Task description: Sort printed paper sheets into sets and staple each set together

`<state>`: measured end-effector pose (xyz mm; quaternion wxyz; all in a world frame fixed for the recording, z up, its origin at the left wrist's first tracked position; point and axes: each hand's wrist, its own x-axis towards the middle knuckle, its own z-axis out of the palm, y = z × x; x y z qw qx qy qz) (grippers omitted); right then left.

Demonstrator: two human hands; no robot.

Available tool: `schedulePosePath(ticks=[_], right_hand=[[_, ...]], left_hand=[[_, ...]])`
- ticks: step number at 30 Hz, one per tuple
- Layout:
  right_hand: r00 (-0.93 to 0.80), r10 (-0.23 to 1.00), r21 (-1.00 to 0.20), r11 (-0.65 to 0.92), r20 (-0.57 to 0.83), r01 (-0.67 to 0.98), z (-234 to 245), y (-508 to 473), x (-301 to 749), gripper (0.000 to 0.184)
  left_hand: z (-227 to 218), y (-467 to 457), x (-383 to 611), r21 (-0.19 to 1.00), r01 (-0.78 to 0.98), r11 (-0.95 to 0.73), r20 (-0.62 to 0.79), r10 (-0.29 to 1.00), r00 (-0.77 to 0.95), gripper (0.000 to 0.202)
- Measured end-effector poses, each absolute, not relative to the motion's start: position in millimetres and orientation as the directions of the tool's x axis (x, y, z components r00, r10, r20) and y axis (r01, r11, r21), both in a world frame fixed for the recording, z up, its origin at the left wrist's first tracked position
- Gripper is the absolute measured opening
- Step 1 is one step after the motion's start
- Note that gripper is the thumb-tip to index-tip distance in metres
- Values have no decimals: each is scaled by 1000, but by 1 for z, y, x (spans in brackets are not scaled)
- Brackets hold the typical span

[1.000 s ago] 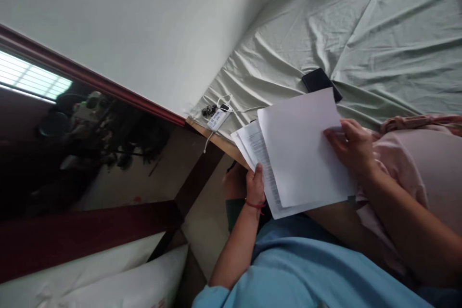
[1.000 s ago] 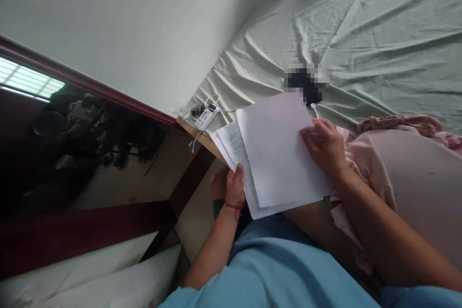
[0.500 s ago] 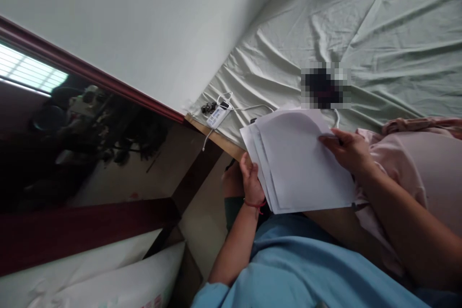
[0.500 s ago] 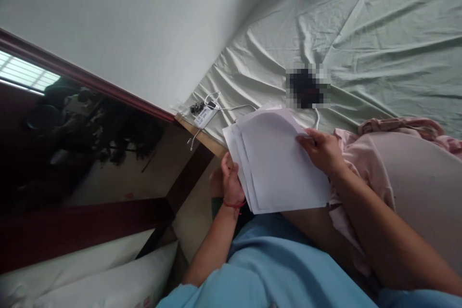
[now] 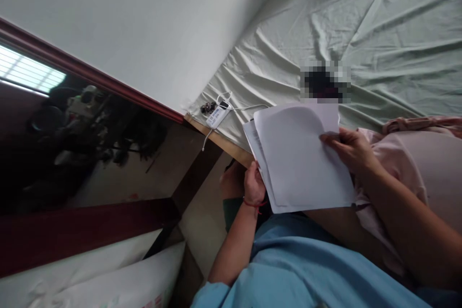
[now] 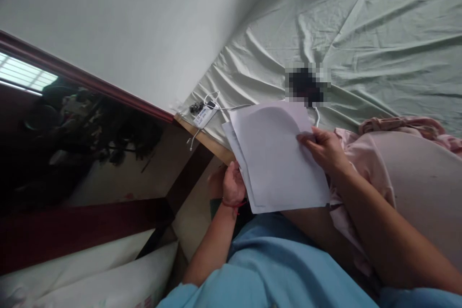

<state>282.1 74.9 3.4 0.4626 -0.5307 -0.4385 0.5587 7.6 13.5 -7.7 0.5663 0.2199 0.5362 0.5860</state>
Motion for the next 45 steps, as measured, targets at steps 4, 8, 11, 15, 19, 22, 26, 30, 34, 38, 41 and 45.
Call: schedulePosePath(ticks=[4,8,11,15,19,22,26,30,34,38,41,45], right_hand=[[-21,985,-986,-168,-169,18,3,74,281,34],[84,996,-957,11,37,289,8,74,279,27],[98,991,-902,40,91,430,13,74,279,26],[91,992,-904,42,89,426,12,74,279,27],[91,992,-871,32,88,490,7,75,280,28],[104,989,-841,37,110,539,5,76,281,28],[95,992,-816,12,83,578,6,76,281,28],[79,994,-848,23,76,530,5,76,281,25],[111,988,-869,41,109,494,5,76,281,24],[138,984,-879,30,109,476,6,76,281,29],[148,984,-884,22,103,467,6,76,282,34],[154,985,-861,-8,82,508,8,76,283,30]], left_hand=[[-11,12,5,913,-317,256,-333,917,-218,39],[-10,13,6,884,-394,251,-372,889,-268,44],[-6,14,9,849,-476,229,-397,872,-288,47],[-2,14,13,837,-502,216,-392,878,-276,48],[-4,13,13,842,-501,200,-375,884,-278,46],[-6,13,13,861,-470,194,-360,886,-293,45],[-7,13,13,874,-450,184,-342,891,-299,46],[-6,11,14,862,-473,183,-351,888,-297,49],[-6,12,13,856,-485,177,-382,849,-365,46],[-8,12,12,852,-493,176,-394,835,-384,44],[-9,13,12,852,-499,160,-394,823,-409,43],[-9,14,11,854,-498,153,-394,815,-425,44]])
